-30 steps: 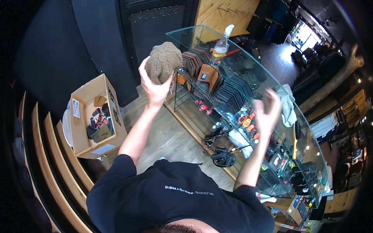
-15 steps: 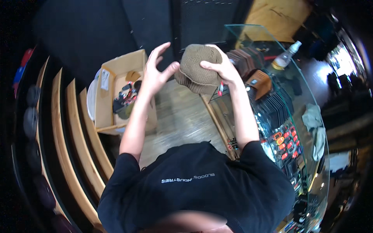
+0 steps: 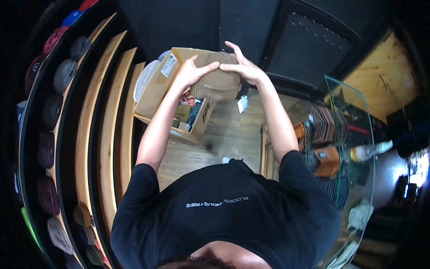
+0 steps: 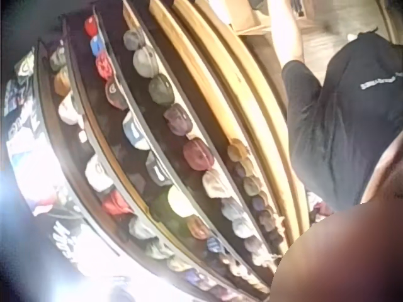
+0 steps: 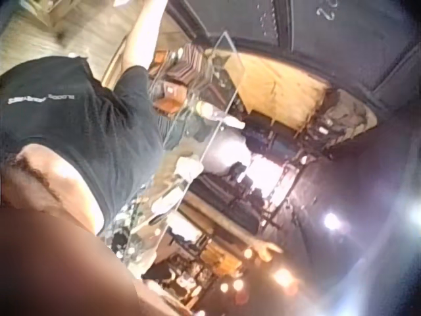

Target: The person is removing hats from a storage box, cleaning them with a wooden brush, and placing them onto display shelves.

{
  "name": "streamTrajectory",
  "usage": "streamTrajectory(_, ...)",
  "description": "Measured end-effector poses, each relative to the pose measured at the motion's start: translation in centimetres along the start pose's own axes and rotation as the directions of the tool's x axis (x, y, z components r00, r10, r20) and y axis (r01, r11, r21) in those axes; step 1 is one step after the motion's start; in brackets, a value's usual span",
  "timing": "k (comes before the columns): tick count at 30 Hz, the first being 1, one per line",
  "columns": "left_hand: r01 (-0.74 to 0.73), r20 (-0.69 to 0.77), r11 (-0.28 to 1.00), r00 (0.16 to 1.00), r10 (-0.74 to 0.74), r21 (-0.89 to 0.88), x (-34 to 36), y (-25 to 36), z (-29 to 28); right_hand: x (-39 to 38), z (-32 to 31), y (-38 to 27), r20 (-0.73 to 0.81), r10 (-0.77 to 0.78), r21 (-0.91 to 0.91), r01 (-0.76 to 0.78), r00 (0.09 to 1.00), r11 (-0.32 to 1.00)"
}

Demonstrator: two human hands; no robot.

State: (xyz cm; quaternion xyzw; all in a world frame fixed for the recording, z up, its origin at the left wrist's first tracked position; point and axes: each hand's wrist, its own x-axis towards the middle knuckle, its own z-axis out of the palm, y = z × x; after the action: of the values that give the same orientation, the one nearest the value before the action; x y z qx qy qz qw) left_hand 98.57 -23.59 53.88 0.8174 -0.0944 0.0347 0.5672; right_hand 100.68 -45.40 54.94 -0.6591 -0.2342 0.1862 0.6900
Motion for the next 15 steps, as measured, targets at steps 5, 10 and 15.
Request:
streamTrajectory(5,0.023,-0.28,0.987,0.96,0.023,0.16,1.4,-1.4,1.7,2.9,-1.4,1.9,0.175,-0.224,-0.438,0.279,0.959,0.854)
streamTrajectory(10,-0.017,-0.288,0.986,0.955,0.066,0.169,0.8,-4.0,2.7,6.3,-2.1,5.7,0.135,-0.276,-0.344,0.307,0.952,0.888)
streamTrajectory(15,-0.071,-0.378,0.997,0.923,0.075,0.024,-2.4,-7.0,2.4,9.3,0.6,9.4,0.273,-0.252,-0.319,0.334,0.928,0.887)
